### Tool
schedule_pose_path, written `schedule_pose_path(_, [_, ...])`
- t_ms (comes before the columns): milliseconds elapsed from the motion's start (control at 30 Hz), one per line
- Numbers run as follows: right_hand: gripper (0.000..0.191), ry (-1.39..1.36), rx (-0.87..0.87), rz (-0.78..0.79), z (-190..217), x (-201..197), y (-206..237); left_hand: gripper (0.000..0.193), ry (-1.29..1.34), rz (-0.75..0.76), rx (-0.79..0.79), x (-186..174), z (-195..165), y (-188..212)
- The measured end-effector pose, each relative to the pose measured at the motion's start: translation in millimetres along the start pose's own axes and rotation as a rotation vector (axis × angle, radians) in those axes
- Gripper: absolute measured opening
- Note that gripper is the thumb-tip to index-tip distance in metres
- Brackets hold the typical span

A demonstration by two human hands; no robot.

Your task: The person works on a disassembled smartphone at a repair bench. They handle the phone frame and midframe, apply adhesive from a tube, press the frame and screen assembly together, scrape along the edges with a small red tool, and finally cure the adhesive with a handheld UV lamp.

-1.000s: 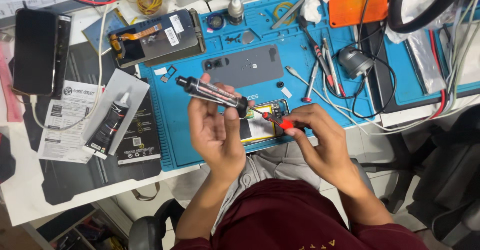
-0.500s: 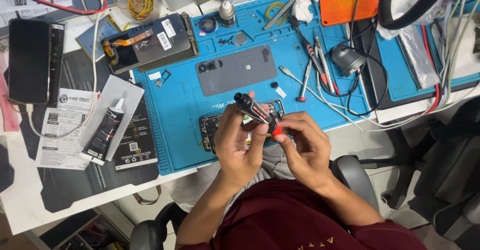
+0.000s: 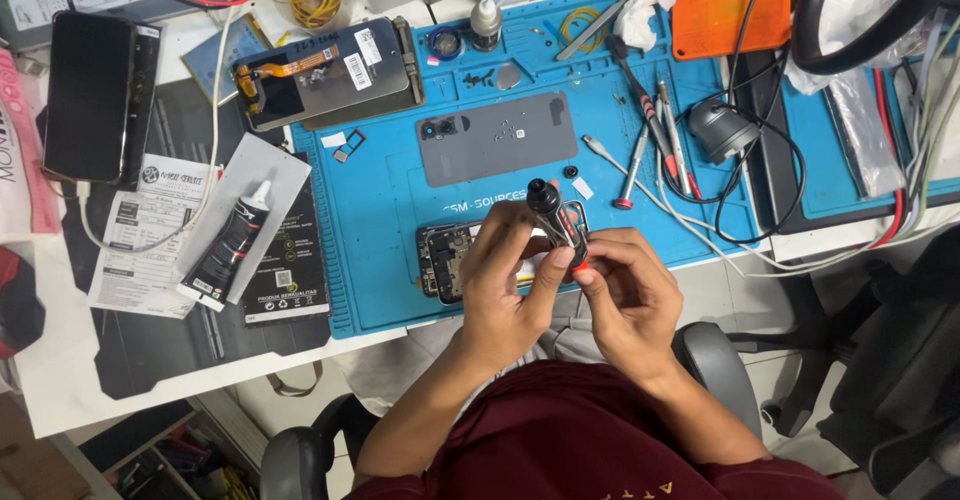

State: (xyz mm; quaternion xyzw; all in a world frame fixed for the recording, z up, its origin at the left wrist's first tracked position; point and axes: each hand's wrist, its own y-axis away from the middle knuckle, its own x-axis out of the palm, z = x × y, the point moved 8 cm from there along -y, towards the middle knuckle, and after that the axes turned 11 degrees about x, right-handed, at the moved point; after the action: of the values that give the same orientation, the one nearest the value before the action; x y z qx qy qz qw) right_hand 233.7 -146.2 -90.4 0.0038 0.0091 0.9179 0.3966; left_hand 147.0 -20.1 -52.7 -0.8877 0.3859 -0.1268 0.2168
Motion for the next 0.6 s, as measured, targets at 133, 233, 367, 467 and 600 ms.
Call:
schedule_pose_path(133, [0.019, -0.024, -0.006, 0.002, -0.9, 0.4, 0.6, 0.033, -0.025, 0.009, 0.023, -0.8, 0.1, -0.2])
schedule_pose_path(233, [0.020, -0.019, 0.006, 0.002, -1.6, 0.5, 0.7, 0.032, -0.035, 0.009, 0.021, -1.5, 0.7, 0.5])
schedule_pose_path(367, [0.019, -0.013, 0.004, 0.009, -1.9, 1.0, 0.6, 0.029, -0.047, 0.011, 0.036, -1.7, 0.3, -0.3])
schedule_pose_path(467, [0.019, -0.020, 0.001, 0.000, -1.5, 1.2, 0.3, 0.029, -0.079, 0.022, 0.043, -2.2, -0.6, -1.4])
schedule_pose_path(600, [0.019, -0.006, 0.023, 0.042, 3.3, 6.1, -3.4, 0.030, -0.104, 0.021, -0.006, -6.8, 1.1, -1.3])
